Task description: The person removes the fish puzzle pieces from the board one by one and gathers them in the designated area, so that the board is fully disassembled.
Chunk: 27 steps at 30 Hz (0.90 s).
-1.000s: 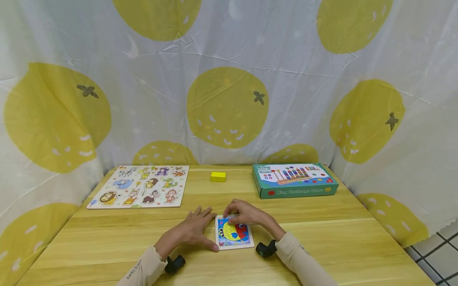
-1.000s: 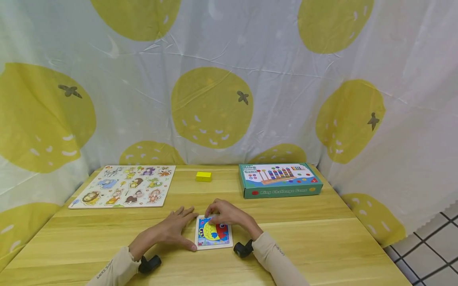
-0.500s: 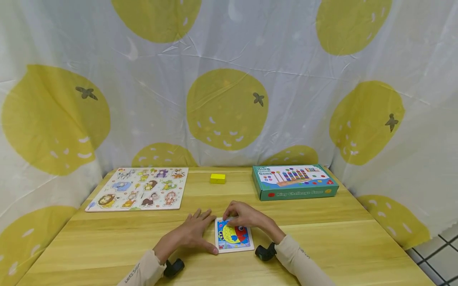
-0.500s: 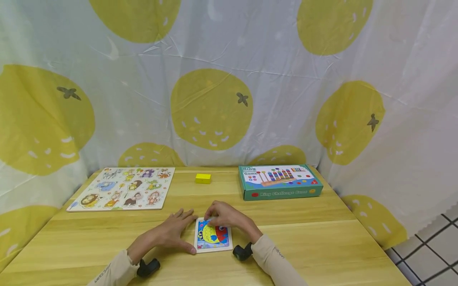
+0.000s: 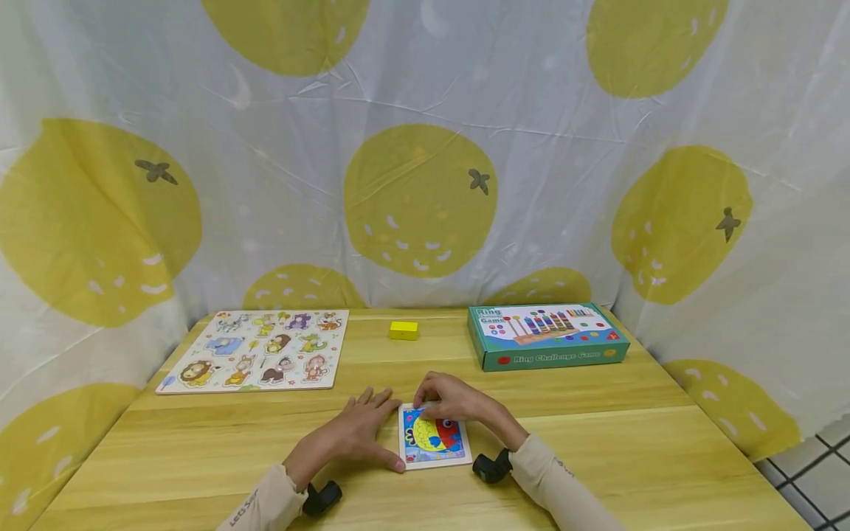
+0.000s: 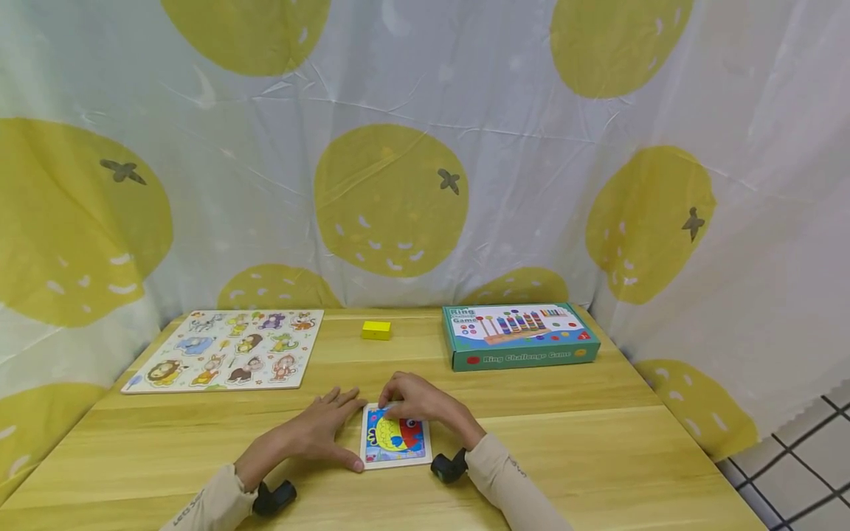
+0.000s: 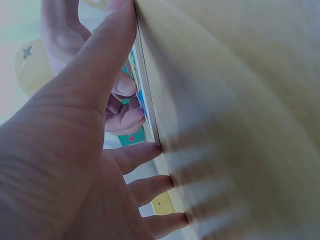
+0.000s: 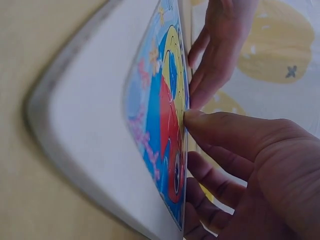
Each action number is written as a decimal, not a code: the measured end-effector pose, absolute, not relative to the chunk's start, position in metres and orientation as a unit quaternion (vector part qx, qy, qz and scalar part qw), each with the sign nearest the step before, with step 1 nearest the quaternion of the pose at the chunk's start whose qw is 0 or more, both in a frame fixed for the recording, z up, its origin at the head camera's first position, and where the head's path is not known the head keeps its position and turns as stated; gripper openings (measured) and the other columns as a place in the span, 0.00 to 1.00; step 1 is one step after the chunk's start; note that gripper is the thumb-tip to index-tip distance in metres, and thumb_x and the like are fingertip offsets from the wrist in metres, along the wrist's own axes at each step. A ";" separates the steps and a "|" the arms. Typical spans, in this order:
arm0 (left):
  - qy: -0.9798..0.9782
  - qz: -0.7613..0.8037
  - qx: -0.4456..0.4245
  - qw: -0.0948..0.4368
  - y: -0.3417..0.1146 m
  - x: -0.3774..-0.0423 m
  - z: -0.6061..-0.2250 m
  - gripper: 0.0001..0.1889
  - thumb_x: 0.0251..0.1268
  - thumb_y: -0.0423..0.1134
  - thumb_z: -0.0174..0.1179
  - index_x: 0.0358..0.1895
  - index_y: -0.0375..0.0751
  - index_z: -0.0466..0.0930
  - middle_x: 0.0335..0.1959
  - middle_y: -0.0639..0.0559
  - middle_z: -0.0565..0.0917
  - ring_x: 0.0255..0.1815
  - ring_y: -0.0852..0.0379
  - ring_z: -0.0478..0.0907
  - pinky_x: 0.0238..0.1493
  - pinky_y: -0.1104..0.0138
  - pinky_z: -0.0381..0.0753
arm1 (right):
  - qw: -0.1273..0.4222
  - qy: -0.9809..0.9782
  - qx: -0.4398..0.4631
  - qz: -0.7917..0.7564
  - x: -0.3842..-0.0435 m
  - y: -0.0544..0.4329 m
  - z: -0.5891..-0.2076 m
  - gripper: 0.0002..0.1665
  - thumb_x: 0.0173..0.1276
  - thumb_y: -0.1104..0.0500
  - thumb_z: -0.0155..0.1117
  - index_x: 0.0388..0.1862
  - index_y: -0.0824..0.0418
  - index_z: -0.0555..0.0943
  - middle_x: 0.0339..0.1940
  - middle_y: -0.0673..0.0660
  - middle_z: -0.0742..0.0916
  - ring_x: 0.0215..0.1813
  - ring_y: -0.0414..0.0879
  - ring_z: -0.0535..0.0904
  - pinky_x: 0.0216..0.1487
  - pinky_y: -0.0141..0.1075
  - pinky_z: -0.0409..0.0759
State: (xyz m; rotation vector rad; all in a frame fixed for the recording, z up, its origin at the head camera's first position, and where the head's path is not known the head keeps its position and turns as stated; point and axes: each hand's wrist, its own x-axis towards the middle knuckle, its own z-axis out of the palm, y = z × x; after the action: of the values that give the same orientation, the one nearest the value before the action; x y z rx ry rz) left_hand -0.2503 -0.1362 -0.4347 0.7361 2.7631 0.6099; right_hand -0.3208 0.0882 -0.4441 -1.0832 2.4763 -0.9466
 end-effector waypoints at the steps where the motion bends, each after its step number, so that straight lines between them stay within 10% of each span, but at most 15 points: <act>1: 0.939 0.209 0.249 0.110 -0.136 -0.250 -0.434 0.55 0.42 0.69 0.67 0.71 0.39 0.61 0.74 0.35 0.57 0.72 0.26 0.47 0.66 0.32 0.47 | 0.140 0.856 -0.374 -0.329 -0.321 0.088 -0.444 0.03 0.64 0.63 0.65 0.37 0.56 0.84 0.38 0.49 0.77 0.36 0.37 0.72 0.40 0.27 0.75; 27: 0.940 0.211 0.244 0.114 -0.137 -0.251 -0.436 0.55 0.42 0.71 0.66 0.72 0.39 0.61 0.74 0.36 0.56 0.73 0.27 0.46 0.67 0.33 0.45 | 0.147 0.860 -0.373 -0.316 -0.319 0.089 -0.439 0.08 0.61 0.61 0.68 0.40 0.56 0.84 0.40 0.48 0.78 0.42 0.41 0.74 0.48 0.30 0.75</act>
State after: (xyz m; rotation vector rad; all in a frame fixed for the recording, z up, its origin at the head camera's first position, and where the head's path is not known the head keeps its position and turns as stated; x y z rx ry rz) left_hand -0.2510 -0.1373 -0.4355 0.7165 2.7555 0.6176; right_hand -0.3188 0.0892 -0.4391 -1.0740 2.4739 -0.9108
